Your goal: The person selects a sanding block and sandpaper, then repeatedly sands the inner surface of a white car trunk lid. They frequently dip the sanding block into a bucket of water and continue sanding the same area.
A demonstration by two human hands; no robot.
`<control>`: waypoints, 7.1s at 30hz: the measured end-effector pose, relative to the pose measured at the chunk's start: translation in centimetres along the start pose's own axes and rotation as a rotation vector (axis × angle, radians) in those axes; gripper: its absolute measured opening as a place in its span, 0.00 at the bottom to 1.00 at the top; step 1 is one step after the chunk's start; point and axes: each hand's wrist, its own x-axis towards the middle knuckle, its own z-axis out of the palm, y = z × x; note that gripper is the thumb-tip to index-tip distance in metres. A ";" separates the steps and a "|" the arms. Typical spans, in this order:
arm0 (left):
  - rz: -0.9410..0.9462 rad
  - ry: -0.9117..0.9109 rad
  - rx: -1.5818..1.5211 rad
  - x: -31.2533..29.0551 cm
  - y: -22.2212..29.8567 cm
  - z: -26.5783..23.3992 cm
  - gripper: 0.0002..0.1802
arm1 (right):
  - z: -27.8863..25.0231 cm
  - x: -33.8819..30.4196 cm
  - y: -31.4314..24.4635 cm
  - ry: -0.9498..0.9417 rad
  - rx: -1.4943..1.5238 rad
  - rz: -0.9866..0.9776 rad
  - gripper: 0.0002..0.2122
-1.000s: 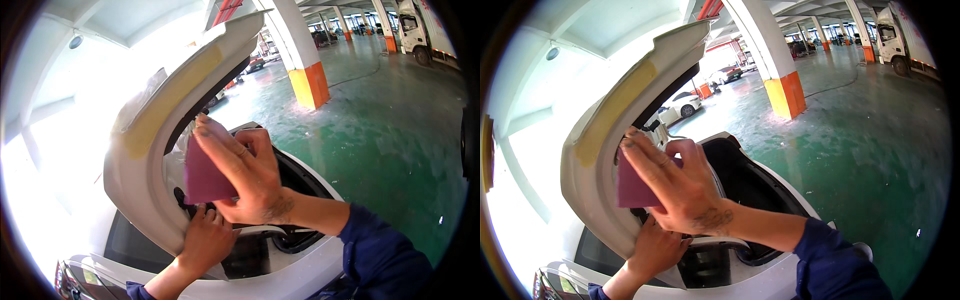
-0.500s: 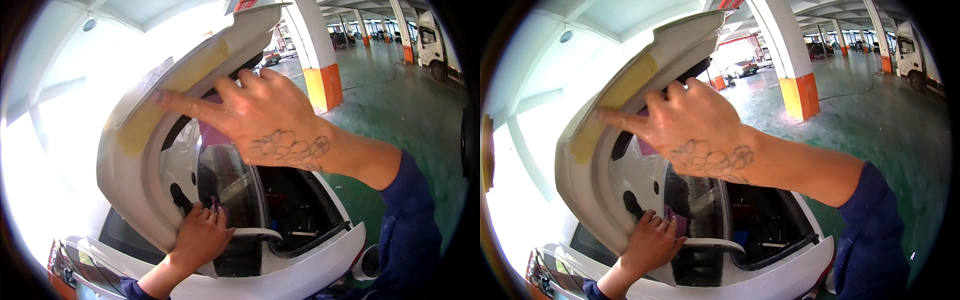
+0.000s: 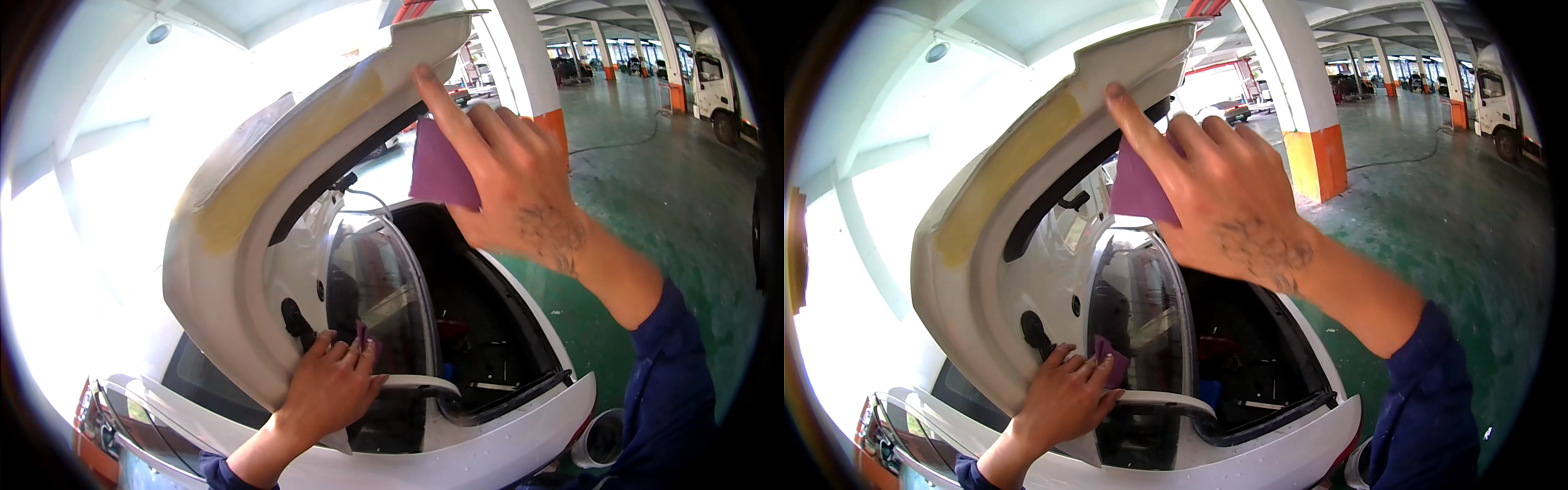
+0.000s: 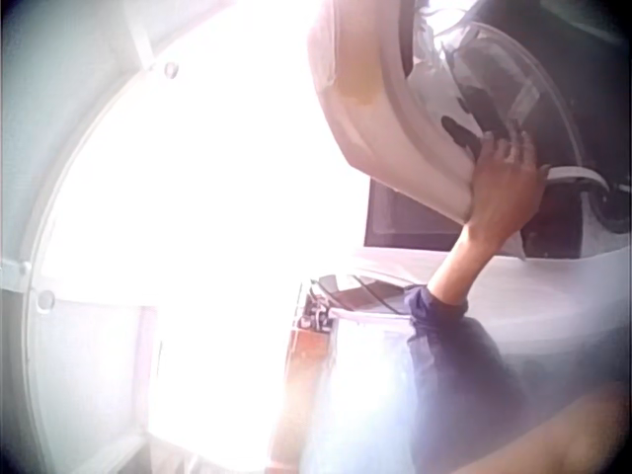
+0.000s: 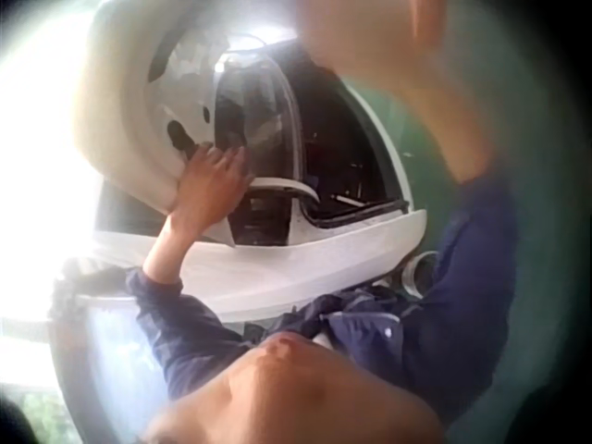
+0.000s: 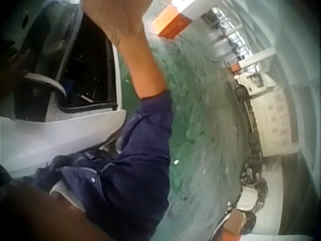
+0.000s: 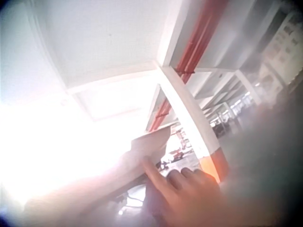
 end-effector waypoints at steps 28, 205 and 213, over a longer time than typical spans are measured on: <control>-0.695 0.299 -1.399 4.3 9.9 1.7 0.21 | -27.0 -75.5 5.4 -1.264 -0.513 2.010 0.28; 0.045 0.845 -0.489 4.1 -12.7 -13.2 0.22 | 6.7 5.0 -14.7 0.491 -0.104 0.626 0.24; 0.024 0.848 -0.468 4.0 -12.6 -13.3 0.25 | 7.7 4.7 -16.0 0.493 -0.122 0.616 0.25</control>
